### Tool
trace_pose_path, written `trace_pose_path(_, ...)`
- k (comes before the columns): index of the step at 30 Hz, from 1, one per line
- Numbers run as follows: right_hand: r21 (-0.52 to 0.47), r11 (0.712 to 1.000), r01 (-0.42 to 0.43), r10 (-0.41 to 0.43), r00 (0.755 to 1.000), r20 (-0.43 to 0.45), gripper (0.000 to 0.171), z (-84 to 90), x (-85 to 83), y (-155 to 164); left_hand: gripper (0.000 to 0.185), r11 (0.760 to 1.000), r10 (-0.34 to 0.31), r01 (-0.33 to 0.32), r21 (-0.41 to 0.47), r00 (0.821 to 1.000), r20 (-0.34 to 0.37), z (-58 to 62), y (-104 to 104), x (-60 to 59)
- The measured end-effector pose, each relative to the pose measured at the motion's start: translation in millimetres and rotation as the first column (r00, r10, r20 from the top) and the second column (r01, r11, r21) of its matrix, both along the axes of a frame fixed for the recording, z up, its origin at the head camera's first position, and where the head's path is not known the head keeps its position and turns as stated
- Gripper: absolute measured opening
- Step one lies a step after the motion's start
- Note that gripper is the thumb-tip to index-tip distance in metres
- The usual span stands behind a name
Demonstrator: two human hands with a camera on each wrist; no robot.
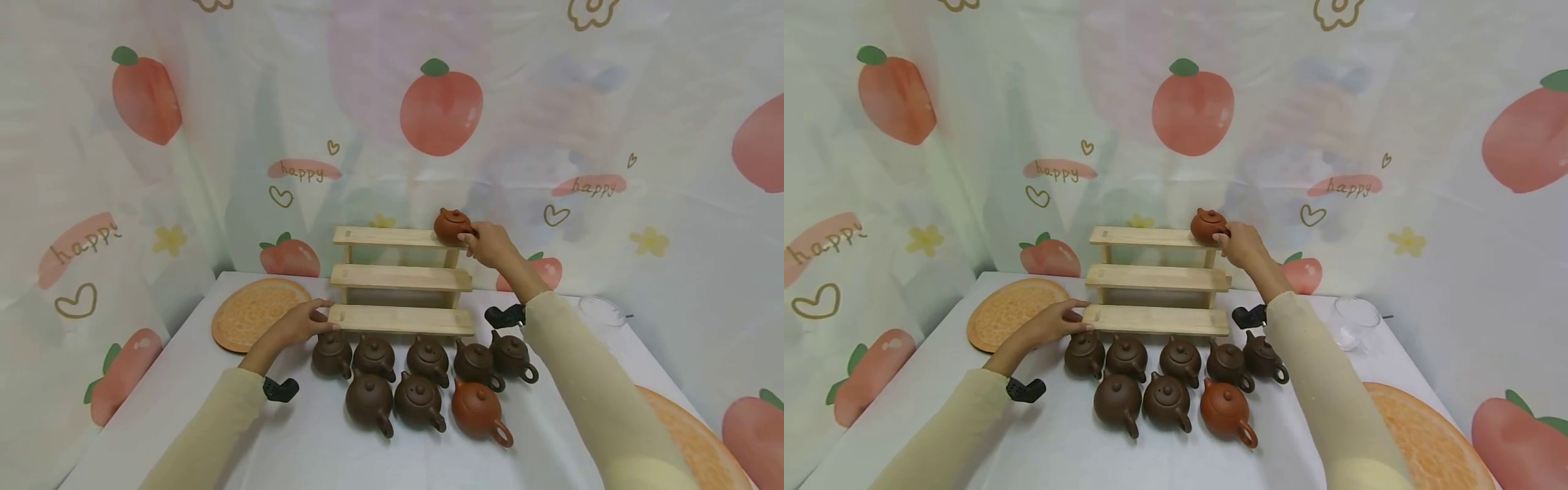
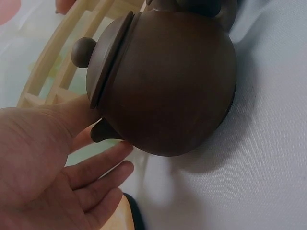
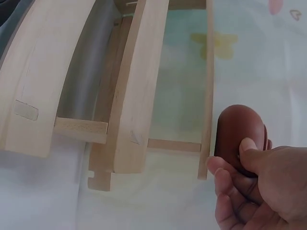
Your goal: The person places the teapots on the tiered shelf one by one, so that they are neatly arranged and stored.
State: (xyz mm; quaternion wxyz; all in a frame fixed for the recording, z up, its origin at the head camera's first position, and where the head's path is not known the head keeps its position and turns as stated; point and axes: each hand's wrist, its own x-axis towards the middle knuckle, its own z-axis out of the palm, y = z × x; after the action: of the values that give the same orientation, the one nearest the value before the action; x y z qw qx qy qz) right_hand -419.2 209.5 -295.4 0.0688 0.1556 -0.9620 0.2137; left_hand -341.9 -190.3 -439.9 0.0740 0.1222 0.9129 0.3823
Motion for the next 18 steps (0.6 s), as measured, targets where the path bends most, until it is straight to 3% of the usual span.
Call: trace_pose_path(18,0.003,1.000,-0.010,0.010,1.000,0.009,0.031,-4.8,-8.0,-0.5,0.066,1.000,0.020,-0.020,-0.005,0.999,0.025,-1.5,-0.1,-2.2)
